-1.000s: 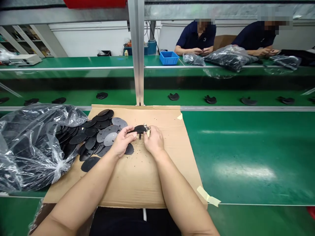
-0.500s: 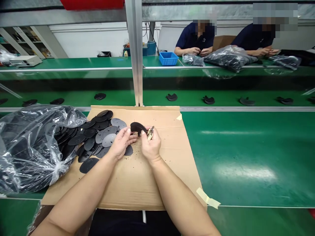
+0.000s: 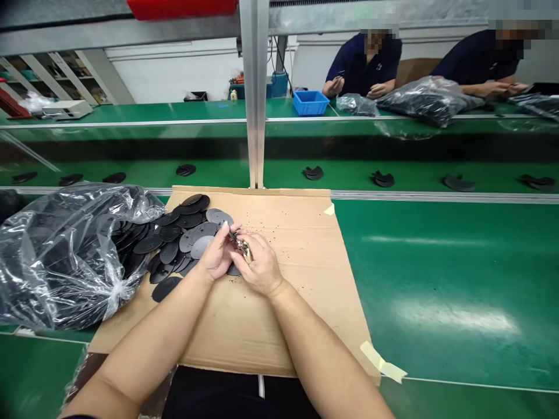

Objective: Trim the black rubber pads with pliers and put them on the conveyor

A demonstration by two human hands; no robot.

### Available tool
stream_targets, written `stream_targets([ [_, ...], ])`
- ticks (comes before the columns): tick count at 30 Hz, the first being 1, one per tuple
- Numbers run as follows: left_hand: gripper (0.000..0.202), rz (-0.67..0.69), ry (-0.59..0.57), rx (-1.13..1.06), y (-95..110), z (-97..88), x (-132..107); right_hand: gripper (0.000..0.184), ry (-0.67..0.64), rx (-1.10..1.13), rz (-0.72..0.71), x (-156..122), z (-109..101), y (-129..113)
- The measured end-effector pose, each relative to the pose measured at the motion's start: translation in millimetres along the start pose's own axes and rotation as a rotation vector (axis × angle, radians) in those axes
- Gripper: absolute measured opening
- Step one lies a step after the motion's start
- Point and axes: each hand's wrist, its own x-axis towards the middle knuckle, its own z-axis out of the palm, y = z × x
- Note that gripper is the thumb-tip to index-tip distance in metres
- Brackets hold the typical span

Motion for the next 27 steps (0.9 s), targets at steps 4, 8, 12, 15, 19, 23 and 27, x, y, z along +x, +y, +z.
stream_targets([
  [4,0.045,-0.037,-0.016,-0.018,3.9,-1.0,2.4,0.031,-0.002,-0.122,0.021,1.1,-6.9,-0.6],
  [8,0.045,0.007,0.005,0.051,4.0,-2.1,2.4,0.037,-0.100,-0.305,0.026,1.1,-10.1,3.7],
  [12,0.048,0.079,0.029,0.143,2.0,-1.4,1.0,0.044,-0.172,-0.529,0.120,1.9,-12.4,8.0],
  [15,0.050,0.078,0.013,0.179,1.1,-0.1,-1.0,0.047,-0.210,-0.615,0.158,3.1,-14.2,7.5],
  [19,0.052,0.075,0.002,0.206,-0.1,-0.3,-2.8,0.046,-0.261,-0.652,0.147,4.1,-15.0,4.7],
  [23,0.049,0.095,-0.013,0.241,-0.7,-1.9,-3.4,0.039,-0.308,-0.681,0.160,4.9,-15.4,1.3],
  [27,0.047,0.109,-0.030,0.274,-0.1,-1.7,-3.7,0.039,-0.324,-0.706,0.179,5.5,-16.2,-1.0],
])
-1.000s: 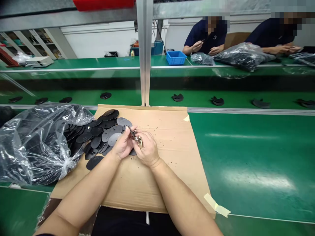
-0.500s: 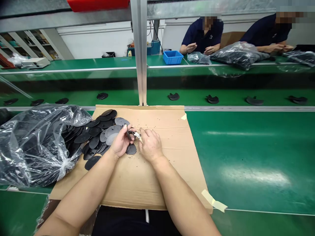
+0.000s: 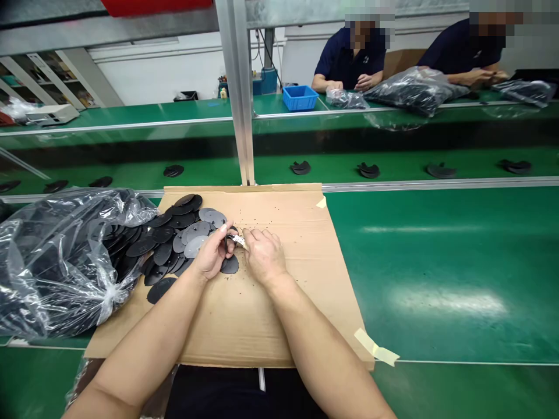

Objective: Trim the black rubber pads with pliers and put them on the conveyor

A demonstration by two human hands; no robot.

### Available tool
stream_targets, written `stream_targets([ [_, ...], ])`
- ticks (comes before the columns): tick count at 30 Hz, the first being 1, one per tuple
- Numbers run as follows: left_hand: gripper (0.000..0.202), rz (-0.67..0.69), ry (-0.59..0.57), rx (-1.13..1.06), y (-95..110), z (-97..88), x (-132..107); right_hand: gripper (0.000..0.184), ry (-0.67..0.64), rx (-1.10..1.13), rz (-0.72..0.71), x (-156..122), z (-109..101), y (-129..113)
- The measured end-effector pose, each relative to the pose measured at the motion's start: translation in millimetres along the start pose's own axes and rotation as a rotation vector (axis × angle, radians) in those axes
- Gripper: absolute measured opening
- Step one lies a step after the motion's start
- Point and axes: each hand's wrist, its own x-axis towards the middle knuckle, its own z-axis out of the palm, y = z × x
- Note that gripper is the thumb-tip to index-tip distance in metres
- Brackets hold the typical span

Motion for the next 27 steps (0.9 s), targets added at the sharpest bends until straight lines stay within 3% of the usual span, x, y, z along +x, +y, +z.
stream_targets([
  [27,0.047,0.006,0.037,0.149,-5.0,-0.4,0.9,0.031,-0.025,-0.092,0.067,-1.2,2.8,-8.0],
])
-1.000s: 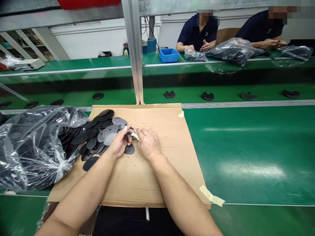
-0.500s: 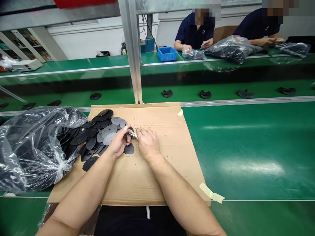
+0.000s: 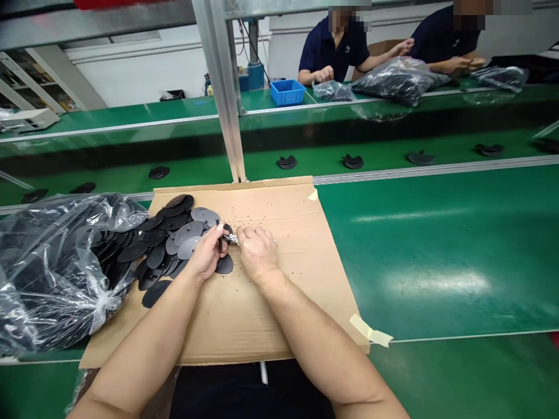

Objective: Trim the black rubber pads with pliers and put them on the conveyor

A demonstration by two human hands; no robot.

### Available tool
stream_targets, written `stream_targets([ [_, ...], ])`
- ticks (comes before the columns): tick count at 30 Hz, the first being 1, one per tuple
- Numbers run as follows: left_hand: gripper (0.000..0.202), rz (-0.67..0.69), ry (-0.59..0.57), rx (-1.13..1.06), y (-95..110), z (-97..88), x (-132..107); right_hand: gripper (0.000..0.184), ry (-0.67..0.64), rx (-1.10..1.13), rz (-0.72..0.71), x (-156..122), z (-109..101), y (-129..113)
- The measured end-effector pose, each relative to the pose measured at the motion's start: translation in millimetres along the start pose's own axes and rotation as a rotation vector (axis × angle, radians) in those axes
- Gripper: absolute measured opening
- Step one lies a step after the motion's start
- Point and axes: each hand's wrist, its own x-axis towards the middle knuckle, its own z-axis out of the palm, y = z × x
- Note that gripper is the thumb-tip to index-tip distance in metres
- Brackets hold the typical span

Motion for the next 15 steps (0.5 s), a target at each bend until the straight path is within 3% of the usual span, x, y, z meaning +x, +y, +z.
stream_targets([
  [9,0.041,0.026,-0.012,0.079,-2.5,1.0,-2.1,0.028,-0.102,0.033,0.022,-0.7,-7.5,-3.5],
  [15,0.047,-0.055,0.021,-0.081,5.9,4.3,-4.3,0.026,-0.100,0.204,0.063,-0.8,0.9,-0.4],
])
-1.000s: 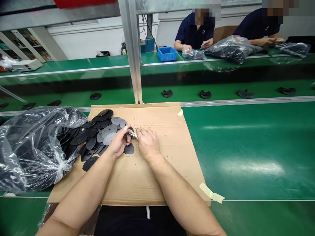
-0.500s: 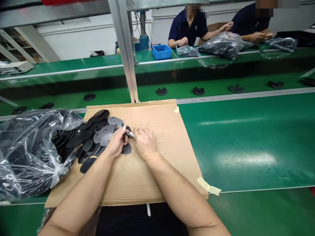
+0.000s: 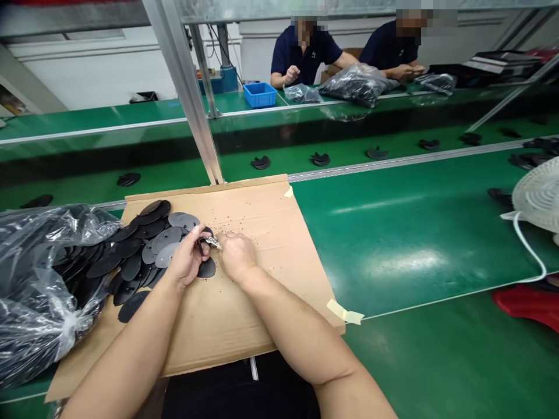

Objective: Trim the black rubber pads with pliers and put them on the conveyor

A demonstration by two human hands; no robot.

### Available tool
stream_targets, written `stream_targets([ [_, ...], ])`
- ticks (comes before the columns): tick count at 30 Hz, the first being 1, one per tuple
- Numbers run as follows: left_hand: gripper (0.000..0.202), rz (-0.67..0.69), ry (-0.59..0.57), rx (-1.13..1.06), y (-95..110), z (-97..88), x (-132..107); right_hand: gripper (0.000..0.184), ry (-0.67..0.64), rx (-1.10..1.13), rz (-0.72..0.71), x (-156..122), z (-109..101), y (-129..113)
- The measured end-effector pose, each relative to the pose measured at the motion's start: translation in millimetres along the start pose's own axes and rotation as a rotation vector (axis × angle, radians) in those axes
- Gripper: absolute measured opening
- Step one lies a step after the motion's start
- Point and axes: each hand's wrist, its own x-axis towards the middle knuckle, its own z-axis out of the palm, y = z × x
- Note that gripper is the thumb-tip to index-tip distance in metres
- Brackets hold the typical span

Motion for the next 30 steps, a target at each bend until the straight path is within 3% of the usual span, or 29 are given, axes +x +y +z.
stream_targets([
  [4,0.052,-0.098,-0.042,-0.168,5.7,-0.7,-0.6,0.036,0.087,0.138,0.018,3.3,5.8,7.9],
  [8,0.052,-0.122,-0.078,-0.222,6.3,-2.8,1.5,0.040,0.123,0.087,-0.021,4.8,4.1,11.5],
  [19,0.053,-0.045,-0.014,-0.113,2.2,1.3,0.4,0.033,0.160,-0.069,-0.083,1.0,-1.3,5.2],
  [30,0.049,-0.019,-0.005,-0.069,1.1,2.6,-1.0,0.028,0.075,-0.131,-0.065,-0.5,-7.9,2.2],
])
